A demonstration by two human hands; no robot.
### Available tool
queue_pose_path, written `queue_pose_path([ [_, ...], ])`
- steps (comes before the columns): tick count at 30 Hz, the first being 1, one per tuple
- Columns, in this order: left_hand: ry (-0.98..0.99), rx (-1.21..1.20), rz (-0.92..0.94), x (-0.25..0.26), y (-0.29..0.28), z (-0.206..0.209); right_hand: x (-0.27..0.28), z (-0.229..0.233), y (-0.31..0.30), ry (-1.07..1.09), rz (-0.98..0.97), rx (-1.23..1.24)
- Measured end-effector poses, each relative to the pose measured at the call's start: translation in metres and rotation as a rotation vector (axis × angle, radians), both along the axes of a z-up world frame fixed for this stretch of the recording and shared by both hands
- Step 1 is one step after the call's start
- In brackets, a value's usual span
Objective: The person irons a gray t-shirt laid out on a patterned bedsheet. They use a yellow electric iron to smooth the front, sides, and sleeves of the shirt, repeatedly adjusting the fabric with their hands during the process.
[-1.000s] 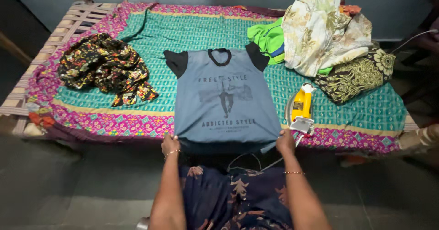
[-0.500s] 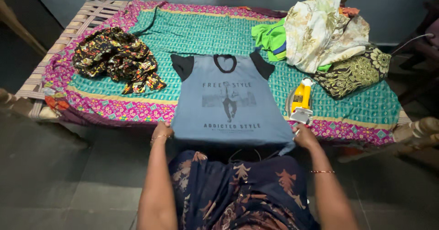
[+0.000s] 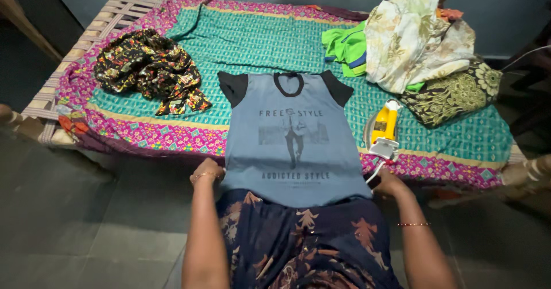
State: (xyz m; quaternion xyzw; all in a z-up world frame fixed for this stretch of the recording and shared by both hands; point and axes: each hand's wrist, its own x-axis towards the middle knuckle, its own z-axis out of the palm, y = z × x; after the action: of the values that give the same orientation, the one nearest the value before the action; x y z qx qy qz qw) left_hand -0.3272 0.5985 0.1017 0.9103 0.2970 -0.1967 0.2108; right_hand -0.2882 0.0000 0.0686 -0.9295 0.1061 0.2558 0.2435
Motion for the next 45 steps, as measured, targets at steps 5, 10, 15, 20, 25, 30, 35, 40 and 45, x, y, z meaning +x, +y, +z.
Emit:
queue_pose_path([
  [5, -0.304, -0.167, 0.14, 0.043, -0.003, -0.044, 0.03, -0.008, -0.006, -0.268, -0.043, 0.003],
  [10, -0.496, -0.336, 0.218, 0.097, -0.027, -0.119, 0.083, -0.004, -0.014, -0.496, -0.113, -0.153],
  [15, -0.78, -0.223, 0.291, 0.116, -0.046, -0.171, 0.152, -0.013, -0.024, -0.766, -0.109, -0.31],
  [20, -0.718, -0.292, 0.343, 0.139, -0.025, -0.185, 0.225, -0.022, -0.035, -0.601, -0.412, -0.028],
  [25, -0.845, -0.29, 0.378, 0.147, -0.009, -0.193, 0.249, -0.045, -0.033, -0.488, -0.707, 0.11],
  [30, -0.838, -0.274, 0.381, 0.146, 0.0, -0.204, 0.232, -0.055, -0.051, -0.578, -0.664, 0.465],
  [35, -0.839, -0.15, 0.36, 0.141, -0.001, -0.192, 0.189, -0.05, -0.083, -0.451, -0.362, 0.703],
  [40, -0.6, 0.072, 0.369, 0.133, -0.011, -0.152, 0.156, -0.035, -0.068, -0.241, -0.096, 0.604],
  [45, -0.474, 0.149, 0.372, 0.13, -0.019, -0.127, 0.167, -0.02, -0.018, -0.08, 0.247, 0.38],
])
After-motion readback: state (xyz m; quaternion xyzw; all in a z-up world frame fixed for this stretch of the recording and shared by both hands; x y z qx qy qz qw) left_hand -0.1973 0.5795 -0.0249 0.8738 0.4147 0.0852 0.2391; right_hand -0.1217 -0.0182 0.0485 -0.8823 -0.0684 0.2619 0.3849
